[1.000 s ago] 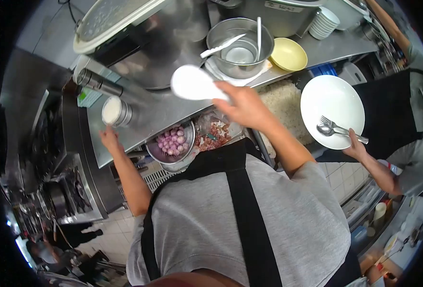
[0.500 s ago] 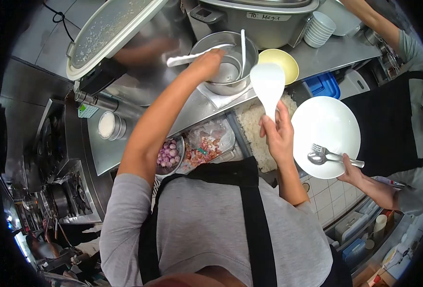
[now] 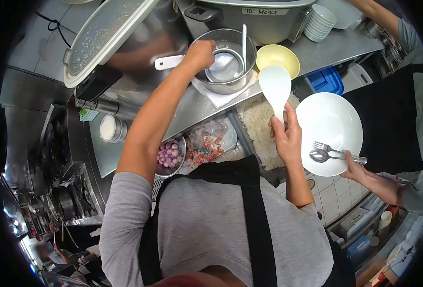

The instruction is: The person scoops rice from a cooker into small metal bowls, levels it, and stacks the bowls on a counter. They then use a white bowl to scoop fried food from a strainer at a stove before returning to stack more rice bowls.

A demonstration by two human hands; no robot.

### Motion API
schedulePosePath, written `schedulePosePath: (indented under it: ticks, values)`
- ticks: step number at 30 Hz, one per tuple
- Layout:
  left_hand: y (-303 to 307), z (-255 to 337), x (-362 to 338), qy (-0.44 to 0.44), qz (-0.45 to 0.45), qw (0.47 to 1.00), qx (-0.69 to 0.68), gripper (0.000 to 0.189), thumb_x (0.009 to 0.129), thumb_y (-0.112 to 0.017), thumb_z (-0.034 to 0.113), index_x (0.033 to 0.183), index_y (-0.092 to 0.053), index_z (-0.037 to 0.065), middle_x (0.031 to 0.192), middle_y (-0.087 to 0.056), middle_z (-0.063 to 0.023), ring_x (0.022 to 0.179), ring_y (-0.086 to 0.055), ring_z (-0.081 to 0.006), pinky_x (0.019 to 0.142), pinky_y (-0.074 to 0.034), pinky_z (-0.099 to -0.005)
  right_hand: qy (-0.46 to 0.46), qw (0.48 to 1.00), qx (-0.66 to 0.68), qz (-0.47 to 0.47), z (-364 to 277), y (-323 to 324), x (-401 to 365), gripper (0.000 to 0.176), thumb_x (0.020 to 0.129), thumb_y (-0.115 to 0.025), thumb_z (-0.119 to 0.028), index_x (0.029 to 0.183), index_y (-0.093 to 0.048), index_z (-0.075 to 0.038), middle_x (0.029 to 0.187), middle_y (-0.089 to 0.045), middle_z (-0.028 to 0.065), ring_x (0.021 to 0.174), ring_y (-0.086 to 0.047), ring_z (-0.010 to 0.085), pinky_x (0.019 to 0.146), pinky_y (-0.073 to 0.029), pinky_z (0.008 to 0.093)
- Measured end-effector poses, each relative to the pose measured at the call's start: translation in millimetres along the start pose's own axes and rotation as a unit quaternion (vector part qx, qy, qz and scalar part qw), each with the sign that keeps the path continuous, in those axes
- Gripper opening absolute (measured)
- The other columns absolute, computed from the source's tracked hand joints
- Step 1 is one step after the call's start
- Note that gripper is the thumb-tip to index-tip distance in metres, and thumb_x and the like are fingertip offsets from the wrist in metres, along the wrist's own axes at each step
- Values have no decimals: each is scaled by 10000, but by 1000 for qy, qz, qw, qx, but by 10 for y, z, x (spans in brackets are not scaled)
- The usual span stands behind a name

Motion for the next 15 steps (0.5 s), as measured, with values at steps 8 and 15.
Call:
schedulePosePath:
  ticks: [8,15]
  values:
    - [112,-29,-156,0,-14,997,-72,339,685,-559,18,1023,-584,15,949,-635,-245,937,-607,-385,833,-468,-434,-15,998,-59,-28,-16,-113,31,466,887,-515,-36,1332,-384,6,818,-596,76,592,-506,83,515,-418,220]
    - [-24,79,-268,-6,-10,978,-206,568,698,-562,12,1246,-437,94,1007,-601,-231,989,-568,-387,854,-444,-413,12,997,-78,-22,-15,-183,80,460,886,-512,-49,1327,-390,1,792,-589,68,585,-505,84,514,-420,224]
Point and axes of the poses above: each hand's wrist, its own x-axis towards the middle knuckle, its own y-axis out of the back of the hand, z = x × y, the point moved 1 cm from there along x, towards the middle knuckle
